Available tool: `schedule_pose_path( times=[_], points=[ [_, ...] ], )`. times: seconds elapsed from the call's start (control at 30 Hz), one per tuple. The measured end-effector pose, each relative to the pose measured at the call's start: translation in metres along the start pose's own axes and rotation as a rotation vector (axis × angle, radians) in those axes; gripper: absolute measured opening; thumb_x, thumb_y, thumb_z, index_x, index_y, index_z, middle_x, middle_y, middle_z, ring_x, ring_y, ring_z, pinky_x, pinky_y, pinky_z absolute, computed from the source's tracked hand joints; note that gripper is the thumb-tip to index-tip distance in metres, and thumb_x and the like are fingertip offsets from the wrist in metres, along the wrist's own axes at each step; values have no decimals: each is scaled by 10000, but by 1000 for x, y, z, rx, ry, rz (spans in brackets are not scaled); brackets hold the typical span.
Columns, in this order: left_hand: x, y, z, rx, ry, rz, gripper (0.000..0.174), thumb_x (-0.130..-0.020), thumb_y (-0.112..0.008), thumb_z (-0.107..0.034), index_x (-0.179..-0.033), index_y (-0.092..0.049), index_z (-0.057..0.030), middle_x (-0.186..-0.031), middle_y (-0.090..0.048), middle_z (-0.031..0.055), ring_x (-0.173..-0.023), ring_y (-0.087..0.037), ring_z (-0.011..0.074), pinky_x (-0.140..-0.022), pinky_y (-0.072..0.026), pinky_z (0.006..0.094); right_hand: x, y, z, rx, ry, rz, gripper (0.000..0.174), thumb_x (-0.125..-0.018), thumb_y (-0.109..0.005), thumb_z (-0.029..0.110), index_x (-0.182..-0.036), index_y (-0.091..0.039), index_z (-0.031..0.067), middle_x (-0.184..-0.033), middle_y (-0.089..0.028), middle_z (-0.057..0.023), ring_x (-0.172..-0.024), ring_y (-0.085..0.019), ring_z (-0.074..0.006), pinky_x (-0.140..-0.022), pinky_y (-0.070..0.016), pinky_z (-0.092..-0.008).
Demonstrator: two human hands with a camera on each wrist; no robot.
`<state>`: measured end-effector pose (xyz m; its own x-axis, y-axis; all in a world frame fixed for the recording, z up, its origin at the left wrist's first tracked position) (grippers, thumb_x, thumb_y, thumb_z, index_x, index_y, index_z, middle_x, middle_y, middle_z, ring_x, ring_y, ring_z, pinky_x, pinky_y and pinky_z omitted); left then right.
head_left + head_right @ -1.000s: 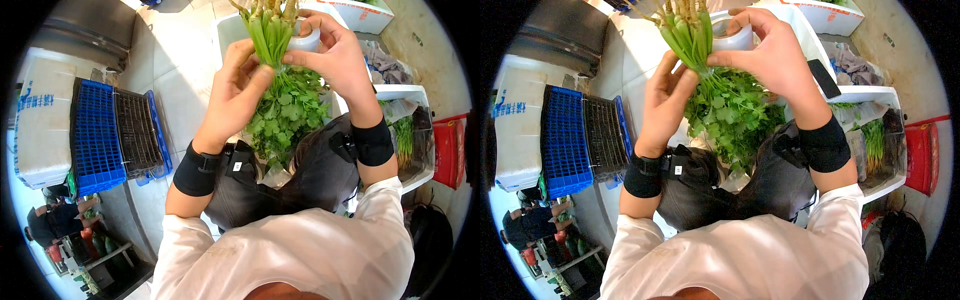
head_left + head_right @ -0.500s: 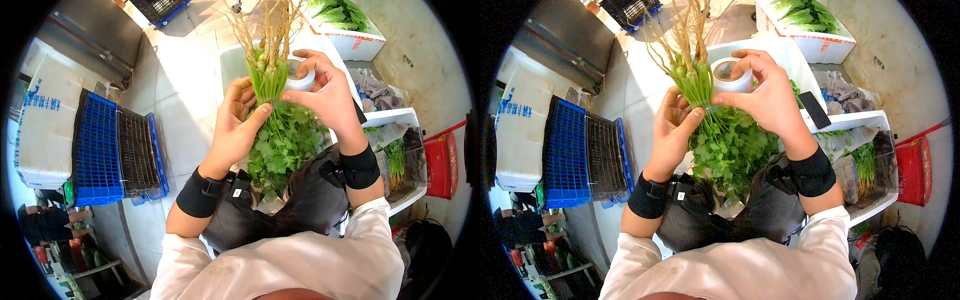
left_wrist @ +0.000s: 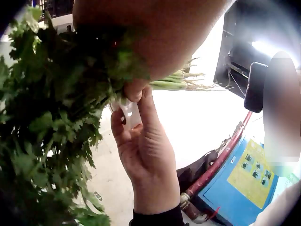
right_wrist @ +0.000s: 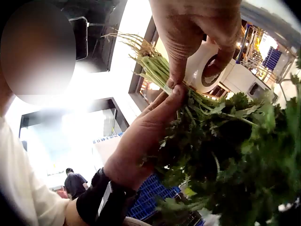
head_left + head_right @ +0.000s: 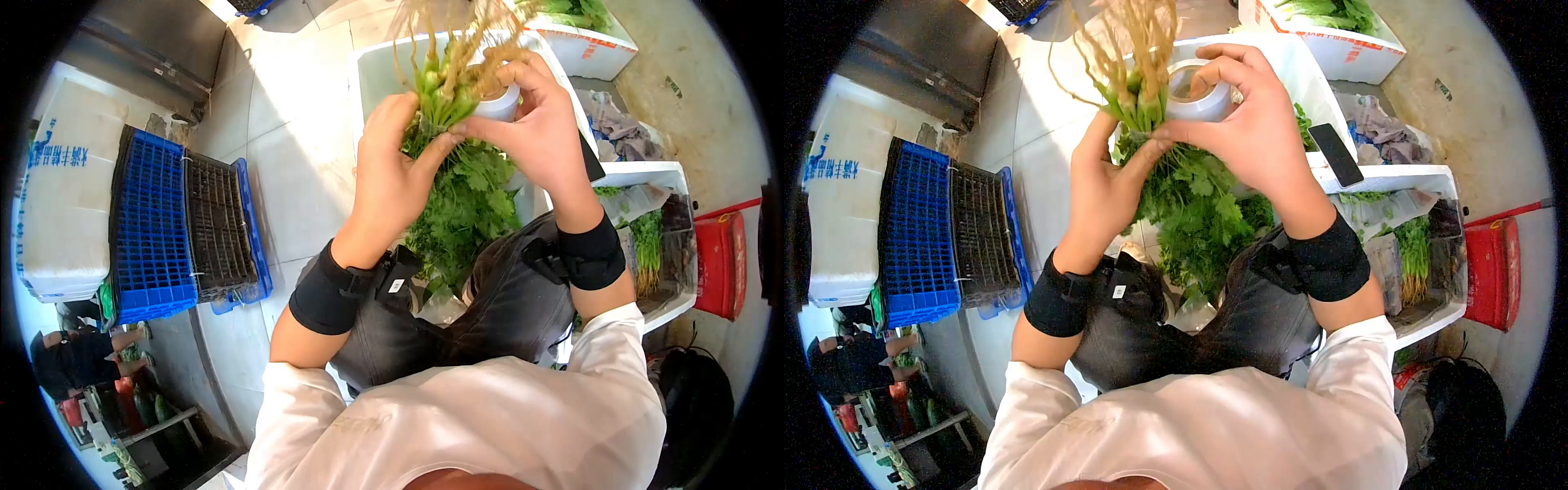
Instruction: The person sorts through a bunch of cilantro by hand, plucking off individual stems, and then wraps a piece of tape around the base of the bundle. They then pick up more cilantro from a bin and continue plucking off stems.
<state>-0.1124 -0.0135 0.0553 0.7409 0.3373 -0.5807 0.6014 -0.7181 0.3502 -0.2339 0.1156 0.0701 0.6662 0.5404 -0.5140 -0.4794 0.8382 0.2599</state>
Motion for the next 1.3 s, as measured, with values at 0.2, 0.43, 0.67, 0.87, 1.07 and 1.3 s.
schedule_pose_path(
  times=[0.2,0.43,0.67,0.87,1.07,1.3],
  points=[
    [1,-6,10,423,250,76,496,-924,-700,-17,-1365,-485,59,-1225,-665,135,-1160,-613,193,-982,-495,330,-6,7,-7,35,32,-16,436,-609,-964,202,-877,-661,40,-1315,-598,-117,-1154,-627,-256,-964,-513,-377],
    [6,-12,6,728,408,298,469,-993,-622,-41,-1418,-455,66,-1302,-634,140,-1173,-612,178,-1016,-482,323,-7,6,-5,-77,23,35,425,-620,-964,197,-867,-671,14,-1271,-643,-115,-1111,-648,-225,-947,-514,-351],
    [6,-10,10,651,378,240,458,-975,-664,-66,-1401,-524,29,-1269,-651,111,-1180,-598,168,-1023,-467,318,-2,3,-6,-26,24,90,357,-717,-884,31,-940,-605,25,-1445,-515,-154,-1109,-643,-185,-893,-570,-321],
    [1,-1,13,368,213,139,339,-879,-776,-68,-1191,-682,28,-1183,-696,110,-1114,-626,167,-978,-482,322,1,-1,2,15,84,30,371,-704,-911,63,-947,-631,41,-1415,-525,-131,-1152,-616,-178,-894,-566,-315],
    [2,-5,10,511,290,119,585,-928,-689,8,-1441,-408,24,-1216,-673,129,-1137,-627,186,-990,-492,330,5,9,20,121,-61,26,402,-668,-942,114,-904,-628,30,-1286,-585,-150,-1122,-592,-206,-933,-480,-319],
    [9,-8,4,718,379,141,541,-947,-666,1,-1438,-439,24,-1319,-615,118,-1226,-586,197,-1046,-472,349,-2,10,-5,-10,70,11,442,-628,-964,212,-874,-654,16,-1166,-653,-69,-1036,-652,-177,-877,-530,-335]
  ],
)
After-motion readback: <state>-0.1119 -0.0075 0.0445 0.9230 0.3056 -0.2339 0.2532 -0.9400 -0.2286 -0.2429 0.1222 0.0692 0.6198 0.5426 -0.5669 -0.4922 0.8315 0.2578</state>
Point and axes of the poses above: each hand's wrist, its own x-axis away from the middle knuckle, its own y-axis out of the back of the hand, z = x × y, the point moved 8 cm from there along -x, towards the middle knuckle
